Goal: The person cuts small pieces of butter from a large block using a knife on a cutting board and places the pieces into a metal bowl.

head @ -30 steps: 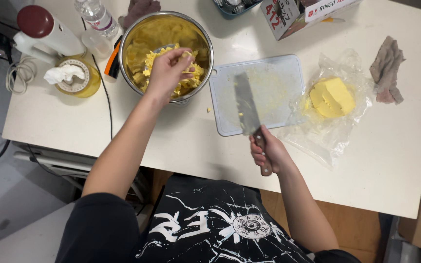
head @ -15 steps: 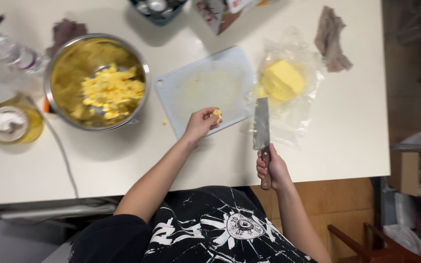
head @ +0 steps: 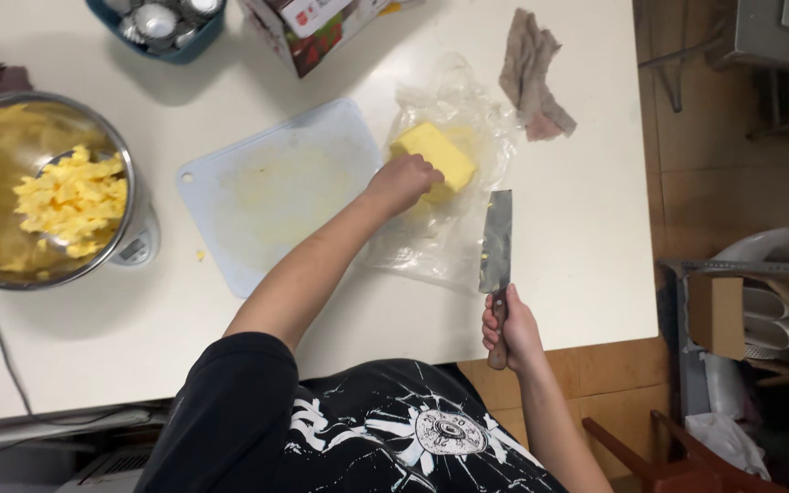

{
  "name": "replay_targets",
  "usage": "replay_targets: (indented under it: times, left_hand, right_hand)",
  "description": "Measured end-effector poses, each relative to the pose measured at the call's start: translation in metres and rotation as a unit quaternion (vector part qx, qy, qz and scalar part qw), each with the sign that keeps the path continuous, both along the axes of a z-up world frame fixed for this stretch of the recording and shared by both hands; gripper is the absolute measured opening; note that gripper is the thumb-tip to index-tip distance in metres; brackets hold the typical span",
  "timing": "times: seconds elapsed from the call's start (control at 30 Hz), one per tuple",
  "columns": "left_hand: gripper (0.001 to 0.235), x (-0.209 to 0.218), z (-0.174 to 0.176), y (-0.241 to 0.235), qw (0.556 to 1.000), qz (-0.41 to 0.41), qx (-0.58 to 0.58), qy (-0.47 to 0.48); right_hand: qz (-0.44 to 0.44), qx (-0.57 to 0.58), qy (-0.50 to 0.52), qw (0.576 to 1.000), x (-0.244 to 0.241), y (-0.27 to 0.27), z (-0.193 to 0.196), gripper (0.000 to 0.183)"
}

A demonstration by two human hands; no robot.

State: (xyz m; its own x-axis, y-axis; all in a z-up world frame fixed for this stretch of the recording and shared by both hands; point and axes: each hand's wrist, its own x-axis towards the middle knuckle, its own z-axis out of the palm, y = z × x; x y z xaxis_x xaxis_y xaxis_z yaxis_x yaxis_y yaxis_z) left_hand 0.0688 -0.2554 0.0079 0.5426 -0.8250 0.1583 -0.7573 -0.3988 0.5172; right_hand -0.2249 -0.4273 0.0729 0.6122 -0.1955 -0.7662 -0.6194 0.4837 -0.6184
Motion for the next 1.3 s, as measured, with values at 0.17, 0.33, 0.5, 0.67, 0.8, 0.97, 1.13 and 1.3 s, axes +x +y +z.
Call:
replay_targets:
  times: [0.17,0.33,0.5,0.67,0.8,0.97,1.13,1.3]
  left_hand:
    - [0.020,0.024,-0.004,-0.020,0.995,-0.047,-0.003,-0.092]
    - [0.033,0.030,0.019,-0.014,0.997,-0.015,0.020,-0.071]
    - [0.054,0.008,0.022,0.049,0.968,0.173,-0.167,0.074]
    - [0.026,-0.067,-0.013,0.191,0.843,0.460,-0.248,0.129]
    - [0.023,-0.144,-0.031,0.300,0.792,0.582,-0.160,0.090]
    - [0.027,-0.159,-0.048,0.365,0.827,0.561,-0.017,0.028]
    - [0.025,-0.112,-0.080,0.369,0.887,0.457,0.010,0.064]
    - [0.012,-0.089,-0.097,0.370,0.914,0.379,0.127,0.071]
  right_hand:
    - [0.015,0.009,0.026,1.000,0.007,-0.017,-0.007,0.052]
    - [0.033,0.014,0.036,0.999,0.020,-0.020,-0.012,0.053]
    - [0.045,0.016,0.021,0.999,0.033,-0.013,-0.005,0.052]
    - [0.060,0.009,0.001,0.998,0.039,0.006,0.003,0.053]
    - [0.088,-0.004,-0.004,0.996,0.053,0.041,0.006,0.052]
    - [0.128,0.006,-0.019,0.992,0.061,0.099,0.009,0.052]
    - [0.133,-0.003,-0.011,0.991,0.060,0.149,0.016,0.050]
    - [0.113,-0.007,-0.005,0.994,0.052,0.171,0.018,0.052]
